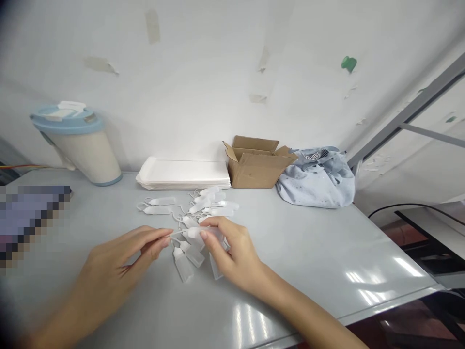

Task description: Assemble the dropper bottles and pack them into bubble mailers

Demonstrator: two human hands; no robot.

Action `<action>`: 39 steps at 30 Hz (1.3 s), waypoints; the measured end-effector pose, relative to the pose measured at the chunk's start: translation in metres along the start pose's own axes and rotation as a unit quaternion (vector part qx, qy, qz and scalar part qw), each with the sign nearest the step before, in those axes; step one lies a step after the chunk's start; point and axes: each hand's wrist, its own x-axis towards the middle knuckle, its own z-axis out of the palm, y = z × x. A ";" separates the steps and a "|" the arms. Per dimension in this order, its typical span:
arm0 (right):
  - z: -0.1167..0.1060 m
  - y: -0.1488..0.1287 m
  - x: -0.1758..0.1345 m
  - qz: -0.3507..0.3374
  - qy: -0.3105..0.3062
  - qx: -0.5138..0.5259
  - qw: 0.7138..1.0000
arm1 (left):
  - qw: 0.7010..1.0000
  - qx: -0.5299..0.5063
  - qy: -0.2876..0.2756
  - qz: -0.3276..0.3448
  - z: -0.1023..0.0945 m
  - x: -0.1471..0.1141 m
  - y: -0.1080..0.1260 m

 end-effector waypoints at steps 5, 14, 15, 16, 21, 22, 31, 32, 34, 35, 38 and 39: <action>0.001 -0.003 0.002 0.085 0.000 0.092 0.992 | 0.999 -0.008 -0.035 -0.017 -0.001 0.002 0.001; 0.001 -0.006 0.001 0.154 -0.067 0.181 0.969 | 0.990 -0.099 -0.087 -0.048 -0.001 0.004 0.006; 0.001 -0.006 0.001 0.157 -0.067 0.182 0.968 | 0.989 -0.102 -0.092 -0.046 0.000 0.004 0.005; 0.001 -0.006 0.001 0.159 -0.068 0.184 0.968 | 0.989 -0.103 -0.095 -0.046 0.000 0.004 0.005; 0.002 -0.007 0.000 0.165 -0.072 0.188 0.966 | 0.990 -0.093 -0.098 -0.039 0.000 -0.001 0.004; 0.001 -0.007 0.000 0.165 -0.073 0.189 0.965 | 0.990 -0.093 -0.096 -0.038 0.001 -0.001 0.004; 0.001 -0.006 0.001 0.151 -0.071 0.192 0.967 | 0.990 -0.100 -0.100 -0.031 0.003 -0.003 0.005; 0.001 -0.007 0.001 0.149 -0.069 0.190 0.968 | 0.990 -0.101 -0.098 -0.029 0.003 -0.003 0.005; 0.001 -0.007 0.001 0.147 -0.068 0.187 0.969 | 0.990 -0.106 -0.092 -0.026 0.003 -0.003 0.005; 0.001 -0.007 0.001 0.146 -0.070 0.184 0.970 | 0.990 -0.109 -0.091 -0.025 0.003 -0.003 0.005; 0.000 -0.007 0.000 0.131 -0.073 0.153 0.977 | 0.988 -0.116 -0.095 -0.022 0.003 -0.004 0.006; 0.000 -0.007 -0.001 0.123 -0.073 0.138 0.980 | 0.988 -0.118 -0.099 -0.021 0.003 -0.004 0.006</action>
